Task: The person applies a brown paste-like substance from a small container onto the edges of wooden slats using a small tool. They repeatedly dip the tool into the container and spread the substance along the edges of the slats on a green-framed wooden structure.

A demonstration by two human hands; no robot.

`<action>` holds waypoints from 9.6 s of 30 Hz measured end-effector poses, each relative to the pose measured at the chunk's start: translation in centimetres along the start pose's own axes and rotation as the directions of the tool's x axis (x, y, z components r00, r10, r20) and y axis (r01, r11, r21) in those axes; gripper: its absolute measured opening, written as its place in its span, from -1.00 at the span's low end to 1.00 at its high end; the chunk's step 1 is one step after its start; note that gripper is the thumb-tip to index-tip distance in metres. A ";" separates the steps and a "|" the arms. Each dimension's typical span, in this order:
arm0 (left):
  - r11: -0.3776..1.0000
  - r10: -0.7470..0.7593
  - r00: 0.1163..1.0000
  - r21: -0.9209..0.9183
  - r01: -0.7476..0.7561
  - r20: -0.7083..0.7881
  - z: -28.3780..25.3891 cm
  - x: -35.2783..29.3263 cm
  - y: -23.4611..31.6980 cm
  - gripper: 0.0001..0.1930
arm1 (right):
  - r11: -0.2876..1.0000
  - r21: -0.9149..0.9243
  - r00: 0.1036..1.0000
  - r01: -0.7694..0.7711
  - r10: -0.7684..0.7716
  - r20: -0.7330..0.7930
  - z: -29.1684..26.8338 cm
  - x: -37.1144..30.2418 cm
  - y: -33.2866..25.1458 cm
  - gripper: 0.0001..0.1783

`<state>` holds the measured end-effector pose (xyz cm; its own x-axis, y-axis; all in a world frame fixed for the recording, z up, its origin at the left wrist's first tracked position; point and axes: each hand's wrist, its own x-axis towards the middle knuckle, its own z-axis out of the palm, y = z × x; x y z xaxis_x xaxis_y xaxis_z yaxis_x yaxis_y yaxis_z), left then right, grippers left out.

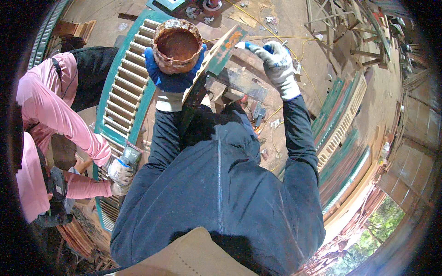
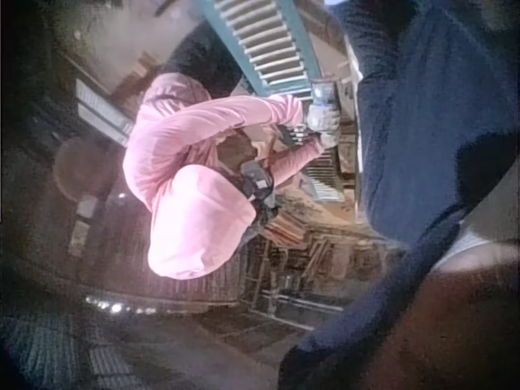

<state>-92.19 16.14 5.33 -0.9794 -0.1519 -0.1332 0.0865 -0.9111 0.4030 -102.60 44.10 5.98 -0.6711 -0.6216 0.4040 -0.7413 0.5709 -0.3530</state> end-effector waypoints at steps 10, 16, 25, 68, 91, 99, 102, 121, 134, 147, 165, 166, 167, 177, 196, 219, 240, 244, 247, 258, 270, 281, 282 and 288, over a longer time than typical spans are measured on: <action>0.997 -0.021 0.999 -0.075 0.019 -0.030 0.9 -0.4 0.6 -0.15 | 0.979 -0.199 0.999 0.042 -0.048 -0.025 -0.6 0.9 -0.5 -0.54; 0.987 -0.055 0.998 -0.153 0.048 -0.040 0.7 -1.3 0.9 -0.12 | 0.934 -0.348 0.994 0.085 -0.101 -0.028 -0.9 3.1 -1.1 -0.47; 0.990 -0.020 0.996 -0.140 0.008 -0.082 1.5 -1.9 0.9 -0.13 | 0.966 -0.258 0.995 0.027 -0.052 -0.089 -1.3 1.8 -0.4 -0.48; 0.986 -0.024 0.999 -0.168 0.020 -0.023 0.5 -0.6 0.5 -0.15 | 0.963 -0.190 0.980 0.190 -0.174 0.096 -1.1 0.9 -3.7 -0.55; 0.997 0.025 0.998 -0.077 -0.029 -0.050 1.2 -0.7 0.3 -0.16 | 0.953 -0.258 0.986 0.162 -0.148 0.072 -0.7 1.8 -3.3 -0.52; 0.998 0.045 0.997 -0.046 -0.048 -0.060 0.7 -0.2 0.1 -0.19 | 0.983 -0.155 0.990 0.103 -0.117 -0.081 -1.8 2.2 -2.6 -0.53; 0.997 0.078 0.993 0.037 -0.075 -0.087 1.0 -0.3 -0.1 -0.19 | 0.973 -0.206 0.994 0.100 -0.105 -0.012 -1.1 3.1 -2.3 -0.57; 0.899 0.002 0.989 -0.433 0.062 0.147 -0.2 0.3 0.2 -0.21 | 0.962 -0.235 0.990 0.138 -0.130 0.048 -1.9 2.0 -1.6 -0.55; 0.981 0.047 0.998 -0.189 -0.053 -0.035 0.5 0.1 0.8 -0.21 | 0.975 -0.200 0.995 0.099 -0.098 0.016 -2.2 2.4 -1.3 -0.48; 0.951 -0.005 1.000 -0.308 0.005 0.002 0.3 0.0 0.5 -0.24 | 0.998 -0.057 0.999 -0.012 0.010 -0.038 -3.0 -0.7 -0.3 -0.36; 0.835 0.090 0.967 -0.547 0.057 0.239 -0.3 0.7 3.0 -0.17 | 0.893 0.450 0.898 0.008 0.192 -0.397 7.4 5.0 -13.0 -0.78; 0.840 0.111 0.965 -0.541 0.036 0.237 -0.4 0.5 3.4 -0.16 | 0.884 0.468 0.911 0.023 0.174 -0.375 7.3 4.9 -13.5 -0.76; 0.845 0.129 0.963 -0.535 0.017 0.234 -0.6 0.3 3.8 -0.15 | 0.896 0.444 0.917 -0.001 0.178 -0.358 7.8 4.7 -13.3 -0.73; 0.838 0.257 0.954 -0.528 -0.139 0.157 -0.3 -3.0 4.9 -0.04 | 0.979 0.179 0.953 0.093 -0.036 -0.299 8.3 5.3 -13.2 -0.89; 0.409 0.514 0.736 -0.628 -0.662 -0.440 6.0 -33.3 -19.1 -0.25 | 0.986 -0.117 0.957 0.121 -0.147 -0.251 10.5 5.6 -12.1 -0.79; 0.087 0.619 0.613 -0.734 -0.674 -0.490 6.4 -47.1 -24.7 -0.39 | 0.928 0.098 0.914 0.360 -0.330 -0.236 11.8 2.6 -16.1 -0.75; 0.345 0.655 0.650 -0.613 -0.711 -0.385 -9.0 -56.1 -3.3 0.06 | 0.975 0.054 0.976 0.217 -0.218 0.014 12.6 0.2 -21.0 -0.67; 0.372 0.661 0.647 -0.582 -0.723 -0.381 -10.5 -53.2 -2.7 0.13 | 0.933 0.329 0.989 0.146 -0.138 -0.047 10.7 0.0 -24.2 -0.76; 0.393 0.663 0.605 -0.483 -0.782 -0.441 -10.3 -52.8 -3.4 0.18 | 0.727 0.674 0.916 0.129 -0.347 0.200 2.9 -3.8 -38.1 -0.75; 0.210 0.716 0.490 -0.516 -0.831 -0.497 -7.0 -50.6 -4.1 0.00 | 0.500 0.837 0.381 -0.221 -0.746 0.546 -0.5 -7.4 -50.9 -0.74; 0.257 0.821 0.480 -0.550 -0.795 -0.310 -7.5 -50.6 -4.2 -0.09 | 0.333 0.840 0.435 0.429 -0.891 0.131 0.7 -10.6 -50.0 -0.71; 0.235 0.794 0.517 -0.622 -0.747 -0.320 -9.8 -51.2 -4.7 -0.08 | 0.233 0.735 0.529 0.637 -0.826 -0.197 3.9 -13.9 -49.9 -0.66; 0.220 0.787 0.523 -0.643 -0.734 -0.327 -9.8 -51.3 -4.7 -0.08 | 0.231 0.717 0.527 0.658 -0.821 -0.219 3.9 -14.2 -50.1 -0.66; 0.244 0.859 0.483 -0.694 -0.678 -0.170 -9.7 -51.2 -4.6 -0.10 | 0.253 0.692 0.559 0.676 -0.789 -0.257 3.7 -15.6 -50.5 -0.68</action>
<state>-40.67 24.43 1.54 -0.3682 -0.9208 0.1282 0.8114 -0.3856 -0.4393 -54.73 22.96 14.39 0.2125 -0.6595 0.7210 -0.6494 -0.6467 -0.4001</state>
